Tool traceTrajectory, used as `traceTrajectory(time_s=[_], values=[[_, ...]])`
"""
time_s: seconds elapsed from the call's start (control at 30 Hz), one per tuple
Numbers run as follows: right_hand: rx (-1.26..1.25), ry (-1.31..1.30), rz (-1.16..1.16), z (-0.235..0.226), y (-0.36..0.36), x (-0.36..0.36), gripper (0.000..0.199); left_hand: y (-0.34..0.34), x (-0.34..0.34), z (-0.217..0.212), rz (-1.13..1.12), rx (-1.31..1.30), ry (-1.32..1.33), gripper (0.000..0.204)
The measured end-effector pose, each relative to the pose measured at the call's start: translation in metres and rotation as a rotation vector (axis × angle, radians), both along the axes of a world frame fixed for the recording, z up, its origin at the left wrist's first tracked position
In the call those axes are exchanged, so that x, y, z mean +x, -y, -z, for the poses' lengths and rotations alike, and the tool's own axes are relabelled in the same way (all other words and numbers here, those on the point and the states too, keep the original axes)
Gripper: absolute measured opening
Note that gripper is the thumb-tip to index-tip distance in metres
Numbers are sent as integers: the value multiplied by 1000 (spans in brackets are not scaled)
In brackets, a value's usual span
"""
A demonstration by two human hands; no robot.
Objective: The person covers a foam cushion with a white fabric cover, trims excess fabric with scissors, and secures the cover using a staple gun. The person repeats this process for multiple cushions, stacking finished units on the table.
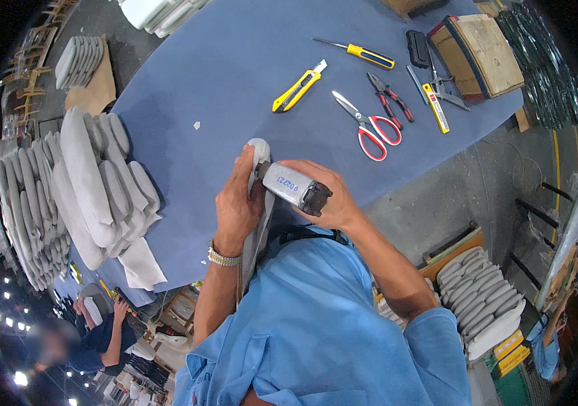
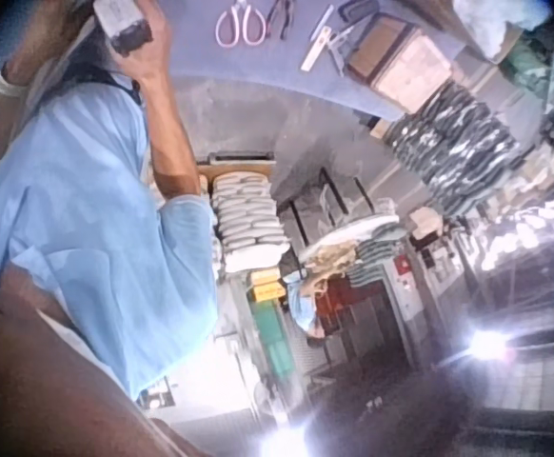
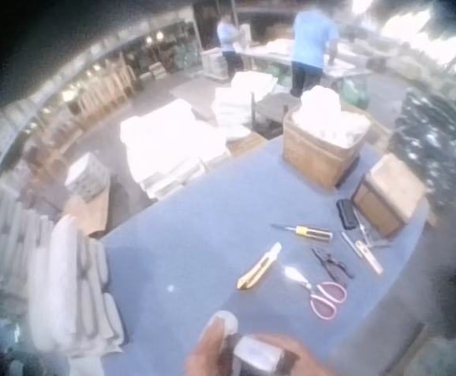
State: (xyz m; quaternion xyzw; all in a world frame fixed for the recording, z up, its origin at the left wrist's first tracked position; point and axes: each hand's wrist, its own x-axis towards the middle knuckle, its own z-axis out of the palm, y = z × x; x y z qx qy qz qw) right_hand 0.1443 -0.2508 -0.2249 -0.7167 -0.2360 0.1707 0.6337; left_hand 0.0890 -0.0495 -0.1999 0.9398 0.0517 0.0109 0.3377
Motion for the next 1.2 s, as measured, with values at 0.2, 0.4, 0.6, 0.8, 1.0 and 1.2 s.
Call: traceTrajectory(time_s=[0.2,0.4,0.6,0.8,1.0,1.2], values=[[-113,-15,-58,-19,-3,11,65,-5,2,4,-26,-46,32,70],[-137,-40,-155,-21,-6,34,68,-8,5,3,-59,-83,15,72],[-137,-135,-141,-25,-13,34,68,-10,5,7,-91,-91,23,69],[-188,31,-111,-21,6,17,68,-4,-6,7,-148,-137,6,64],[-361,68,-26,-8,54,-6,68,-39,6,0,134,-551,-119,52],[-643,141,-105,44,57,-28,82,-26,85,36,62,-490,-381,53]])
